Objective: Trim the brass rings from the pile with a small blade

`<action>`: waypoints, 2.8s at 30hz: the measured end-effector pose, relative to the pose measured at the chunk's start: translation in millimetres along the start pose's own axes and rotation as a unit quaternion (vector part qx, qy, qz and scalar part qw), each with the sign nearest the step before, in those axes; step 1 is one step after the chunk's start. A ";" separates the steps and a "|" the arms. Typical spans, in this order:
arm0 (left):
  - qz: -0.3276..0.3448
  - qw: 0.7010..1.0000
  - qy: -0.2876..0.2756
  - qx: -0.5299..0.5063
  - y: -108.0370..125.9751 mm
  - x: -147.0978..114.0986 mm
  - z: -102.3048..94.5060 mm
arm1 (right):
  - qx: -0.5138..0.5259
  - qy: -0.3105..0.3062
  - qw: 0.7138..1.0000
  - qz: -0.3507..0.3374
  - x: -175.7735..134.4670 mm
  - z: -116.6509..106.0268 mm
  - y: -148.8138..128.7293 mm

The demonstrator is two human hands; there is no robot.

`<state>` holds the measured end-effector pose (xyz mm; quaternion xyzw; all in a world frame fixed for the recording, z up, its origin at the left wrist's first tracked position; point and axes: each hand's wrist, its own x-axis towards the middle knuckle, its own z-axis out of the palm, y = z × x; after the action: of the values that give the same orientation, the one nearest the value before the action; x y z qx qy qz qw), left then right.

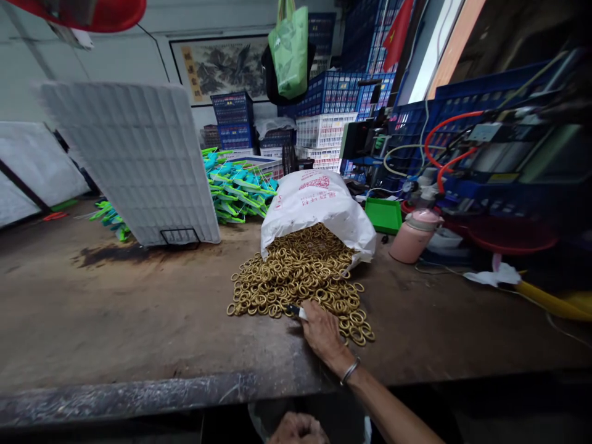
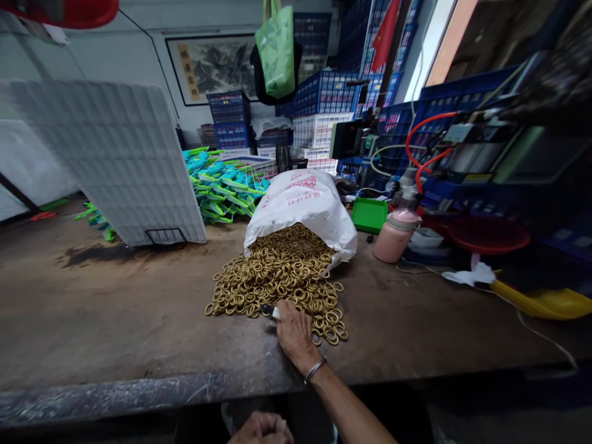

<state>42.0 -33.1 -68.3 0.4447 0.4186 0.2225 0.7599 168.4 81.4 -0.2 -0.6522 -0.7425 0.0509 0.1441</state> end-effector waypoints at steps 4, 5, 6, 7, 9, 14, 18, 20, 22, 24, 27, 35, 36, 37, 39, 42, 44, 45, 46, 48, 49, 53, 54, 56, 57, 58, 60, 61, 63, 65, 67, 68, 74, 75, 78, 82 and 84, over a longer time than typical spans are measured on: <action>0.018 0.997 0.070 -0.007 23.2 -10.3 7.9 | 0.075 0.023 0.996 -0.032 -5.8 -4.1 2.5; 0.022 0.996 0.085 -0.014 31.4 -12.9 8.7 | 0.104 0.027 0.993 -0.043 -7.7 -4.8 3.6; 0.031 0.994 0.100 -0.017 39.9 -15.2 8.8 | 0.135 0.025 0.989 -0.050 -9.7 -5.5 4.7; 0.045 0.991 0.122 -0.023 48.1 -17.1 8.1 | 0.170 0.015 0.984 -0.053 -12.0 -6.5 5.7; 0.096 0.976 0.195 -0.022 62.4 -19.4 4.4 | 0.247 -0.028 0.968 -0.044 -16.8 -9.3 6.8; 0.251 0.915 0.290 0.129 78.4 -18.9 -11.6 | 0.426 -0.160 0.890 -0.022 -29.6 -20.6 4.0; 0.337 0.877 0.217 0.266 79.4 -17.0 -17.8 | 0.489 -0.253 0.835 -0.004 -36.7 -24.3 0.3; 0.355 0.867 0.184 0.298 78.7 -16.5 -18.3 | 0.504 -0.281 0.816 0.014 -38.9 -23.7 -1.1; 0.354 0.865 0.186 0.305 77.2 -16.4 -18.8 | 0.522 -0.307 0.795 0.032 -40.5 -23.3 -2.9; 0.334 0.869 0.210 0.300 75.4 -16.6 -19.4 | 0.536 -0.320 0.779 0.057 -41.5 -24.1 -4.7; 0.301 0.873 0.246 0.296 74.2 -17.8 -20.0 | 0.526 -0.269 0.803 0.080 -42.5 -25.3 -6.6; 0.239 0.924 0.250 0.162 84.7 -21.4 -9.9 | 0.450 -0.158 0.879 -0.005 -44.4 -6.5 -7.1; 0.215 0.939 0.242 0.117 86.3 -21.9 -8.6 | 0.459 -0.164 0.873 0.000 -44.5 -4.6 -7.8; 0.186 0.953 0.227 0.071 87.8 -22.4 -7.6 | 0.471 -0.174 0.865 0.006 -44.5 -3.7 -8.6; 0.137 0.973 0.184 -0.010 89.5 -23.4 -6.5 | 0.496 -0.190 0.847 0.012 -44.4 -4.4 -10.4; 0.118 0.980 0.124 -0.099 88.6 -24.2 -6.2 | 0.506 -0.200 0.839 0.005 -43.4 -8.7 -12.1; 0.116 0.976 0.121 -0.136 86.4 -23.7 -6.2 | 0.485 -0.191 0.853 0.005 -42.6 -10.5 -11.4; 0.114 0.974 0.127 -0.147 85.3 -23.2 -6.1 | 0.461 -0.180 0.869 0.006 -42.5 -10.5 -10.6; 0.113 0.972 0.137 -0.154 84.2 -22.5 -6.0 | 0.430 -0.165 0.888 0.004 -42.9 -9.9 -9.5; 0.114 0.968 0.162 -0.152 82.9 -21.1 -6.0 | 0.356 -0.139 0.924 -0.017 -45.2 -8.2 -7.6; 0.114 0.967 0.175 -0.145 82.7 -20.5 -6.1 | 0.323 -0.136 0.936 -0.037 -47.0 -7.4 -7.0; 0.111 0.969 0.201 -0.093 83.8 -18.7 -5.9 | 0.221 -0.147 0.958 -0.105 -55.1 -7.9 -8.9; 0.113 0.969 0.206 -0.082 84.2 -18.7 -5.8 | 0.199 -0.149 0.962 -0.111 -56.4 -8.4 -10.0; 0.124 0.966 0.216 -0.066 85.1 -19.2 -5.2 | 0.165 -0.152 0.967 -0.116 -57.2 -8.5 -11.7; 0.130 0.965 0.218 -0.061 85.4 -20.0 -4.8 | 0.151 -0.155 0.969 -0.118 -56.8 -7.8 -11.9; 0.134 0.965 0.219 -0.059 85.6 -21.2 -4.4 | 0.135 -0.154 0.972 -0.115 -56.0 -6.5 -11.3; 0.136 0.966 0.210 -0.063 85.7 -24.6 -3.1 | 0.098 -0.144 0.980 -0.098 -53.3 -3.1 -8.1; 0.135 0.968 0.198 -0.070 85.7 -26.5 -2.3 | 0.080 -0.137 0.984 -0.085 -51.6 -1.3 -5.7; 0.134 0.972 0.166 -0.097 85.4 -29.8 -0.5 | 0.058 -0.122 0.989 -0.065 -47.8 1.3 -0.5; 0.139 0.970 0.137 -0.144 84.8 -31.0 1.0 | 0.052 -0.100 0.992 -0.052 -43.5 1.6 3.0; 0.141 0.961 0.131 -0.200 84.1 -29.8 1.6 | 0.042 -0.073 0.996 -0.029 -38.5 0.0 3.2; 0.140 0.955 0.133 -0.223 83.7 -28.8 1.6 | 0.033 -0.061 0.997 -0.013 -35.7 -1.2 2.2; 0.118 0.935 0.141 -0.304 81.7 -27.2 -4.6 | -0.029 -0.060 0.998 0.016 -20.2 -5.7 -8.1; 0.112 0.931 0.132 -0.323 80.8 -27.3 -6.9 | -0.034 -0.063 0.997 0.018 -18.6 -6.0 -9.2; 0.088 0.914 0.101 -0.383 77.6 -26.6 -13.9 | -0.034 -0.063 0.997 0.024 -16.2 -6.2 -11.1; 0.065 0.898 0.092 -0.426 76.0 -25.1 -17.5 | -0.018 -0.040 0.999 0.023 -17.8 -3.9 -10.0; 0.060 0.900 0.119 -0.416 77.6 -24.3 -16.2 | -0.015 -0.020 1.000 0.012 -19.8 -2.1 -8.6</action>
<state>17.7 -3.2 5.2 0.0829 0.3482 0.4728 0.8052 163.0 60.5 1.2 -0.6618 -0.7382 0.0545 0.1188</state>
